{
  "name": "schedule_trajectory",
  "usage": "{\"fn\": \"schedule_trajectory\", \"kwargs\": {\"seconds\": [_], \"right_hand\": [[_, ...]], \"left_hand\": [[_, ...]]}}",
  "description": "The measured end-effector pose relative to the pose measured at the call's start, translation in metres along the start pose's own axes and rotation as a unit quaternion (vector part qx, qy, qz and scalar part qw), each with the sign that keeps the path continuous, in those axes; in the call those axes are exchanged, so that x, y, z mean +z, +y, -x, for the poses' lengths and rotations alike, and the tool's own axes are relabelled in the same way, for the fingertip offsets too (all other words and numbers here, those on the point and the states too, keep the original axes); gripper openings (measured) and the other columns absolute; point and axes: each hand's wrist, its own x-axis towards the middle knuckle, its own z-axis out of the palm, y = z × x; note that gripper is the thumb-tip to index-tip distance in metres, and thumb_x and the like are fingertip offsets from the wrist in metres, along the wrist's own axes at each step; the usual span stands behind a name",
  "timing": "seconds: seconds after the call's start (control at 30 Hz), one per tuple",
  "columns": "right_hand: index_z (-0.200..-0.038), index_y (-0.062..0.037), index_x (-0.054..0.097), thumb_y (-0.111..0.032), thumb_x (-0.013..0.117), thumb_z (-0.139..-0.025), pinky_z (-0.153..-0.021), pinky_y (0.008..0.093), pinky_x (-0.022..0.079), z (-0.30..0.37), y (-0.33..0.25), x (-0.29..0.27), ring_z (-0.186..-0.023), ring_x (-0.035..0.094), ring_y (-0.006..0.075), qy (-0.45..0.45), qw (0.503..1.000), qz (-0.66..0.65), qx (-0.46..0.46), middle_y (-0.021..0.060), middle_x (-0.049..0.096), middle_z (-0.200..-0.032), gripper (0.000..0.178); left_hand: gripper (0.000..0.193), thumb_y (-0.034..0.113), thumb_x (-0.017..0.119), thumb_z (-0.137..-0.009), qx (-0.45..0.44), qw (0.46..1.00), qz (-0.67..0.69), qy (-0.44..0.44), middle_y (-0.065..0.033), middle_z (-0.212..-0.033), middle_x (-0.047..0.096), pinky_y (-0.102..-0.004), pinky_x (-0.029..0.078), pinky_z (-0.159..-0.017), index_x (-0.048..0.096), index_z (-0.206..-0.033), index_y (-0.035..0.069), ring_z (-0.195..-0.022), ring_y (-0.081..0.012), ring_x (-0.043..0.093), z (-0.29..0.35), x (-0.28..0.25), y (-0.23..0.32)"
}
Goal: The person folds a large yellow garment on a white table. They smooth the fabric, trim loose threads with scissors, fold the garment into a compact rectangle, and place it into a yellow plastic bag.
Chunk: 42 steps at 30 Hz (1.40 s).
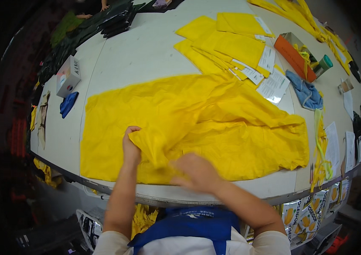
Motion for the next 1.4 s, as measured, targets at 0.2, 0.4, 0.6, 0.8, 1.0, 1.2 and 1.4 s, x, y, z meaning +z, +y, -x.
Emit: {"fn": "schedule_trajectory", "kwargs": {"seconds": [0.2, 0.4, 0.6, 0.8, 1.0, 1.2, 1.4], "right_hand": [[-0.136, -0.0109, 0.041, -0.036, 0.054, -0.090, -0.106, 0.0551, 0.024, 0.020, 0.208, -0.082, -0.128, 0.034, 0.0407, 0.073, 0.793, 0.550, 0.249, 0.0164, 0.039, -0.139, 0.054], [-0.131, -0.0129, 0.047, -0.026, 0.057, -0.089, -0.106, 0.0508, 0.027, 0.021, 0.252, -0.117, -0.123, 0.041, 0.0373, 0.106, 0.837, 0.395, 0.363, 0.0161, 0.042, -0.135, 0.045], [-0.100, -0.0012, 0.058, -0.010, 0.061, -0.085, -0.097, 0.0413, 0.039, -0.055, 0.307, -0.136, -0.112, 0.046, 0.0386, 0.025, 0.919, 0.332, 0.213, 0.0207, 0.046, -0.126, 0.018], [-0.093, 0.0008, 0.055, -0.013, 0.056, -0.090, -0.079, 0.0418, 0.043, -0.073, 0.343, -0.133, -0.089, 0.052, 0.0361, 0.052, 0.901, 0.305, 0.305, 0.0181, 0.054, -0.096, 0.014], [-0.092, 0.0002, 0.054, -0.017, 0.054, -0.093, -0.076, 0.0447, 0.043, -0.076, 0.331, -0.098, -0.088, 0.052, 0.0371, 0.149, 0.834, 0.433, 0.307, 0.0184, 0.055, -0.092, 0.017], [-0.090, -0.0012, 0.053, -0.015, 0.053, -0.092, -0.074, 0.0454, 0.043, -0.079, 0.346, -0.096, -0.086, 0.052, 0.0371, 0.175, 0.833, 0.448, 0.275, 0.0168, 0.055, -0.092, 0.014], [-0.089, -0.0026, 0.053, -0.014, 0.056, -0.091, -0.073, 0.0448, 0.043, -0.069, 0.346, -0.094, -0.086, 0.052, 0.0364, 0.200, 0.834, 0.450, 0.249, 0.0157, 0.055, -0.091, 0.012]], "left_hand": [[0.024, -0.004, 0.053, -0.084, -0.085, 0.949, -0.302, -0.018, -0.0092, -0.097, 0.063, -0.0298, 0.052, -0.071, 0.054, -0.107, 0.002, -0.088, -0.0168, 0.062, -0.100, -0.076, 0.011], [0.028, -0.005, 0.052, -0.084, -0.196, 0.914, -0.342, 0.098, -0.0101, -0.095, 0.061, -0.0312, 0.051, -0.057, 0.050, -0.110, 0.006, -0.083, -0.0182, 0.061, -0.127, -0.070, 0.012], [0.025, -0.003, 0.051, -0.086, -0.112, 0.955, -0.273, 0.018, -0.0054, -0.093, 0.059, -0.0262, 0.045, -0.056, 0.050, -0.107, 0.010, -0.075, -0.0145, 0.054, -0.139, -0.083, 0.007], [0.013, 0.011, 0.053, -0.091, -0.090, 0.932, -0.347, 0.050, -0.0056, -0.092, 0.061, -0.0274, 0.046, -0.068, 0.061, -0.099, 0.003, -0.079, -0.0135, 0.054, -0.160, -0.108, 0.007], [0.022, 0.017, 0.056, -0.093, 0.090, 0.914, -0.383, 0.096, -0.0080, -0.078, 0.060, -0.0275, 0.045, -0.064, 0.058, -0.101, -0.003, -0.068, -0.0155, 0.053, -0.136, -0.038, -0.003], [0.017, 0.011, 0.055, -0.091, 0.153, 0.847, -0.508, 0.028, -0.0114, -0.080, 0.061, -0.0267, 0.045, -0.064, 0.059, -0.105, 0.001, -0.068, -0.0186, 0.056, -0.158, -0.117, -0.017], [0.030, 0.024, 0.060, -0.088, -0.013, 0.905, -0.423, 0.050, -0.0086, -0.092, 0.065, -0.0300, 0.047, -0.073, 0.062, -0.106, -0.001, -0.081, -0.0184, 0.060, -0.197, -0.045, 0.042]]}}
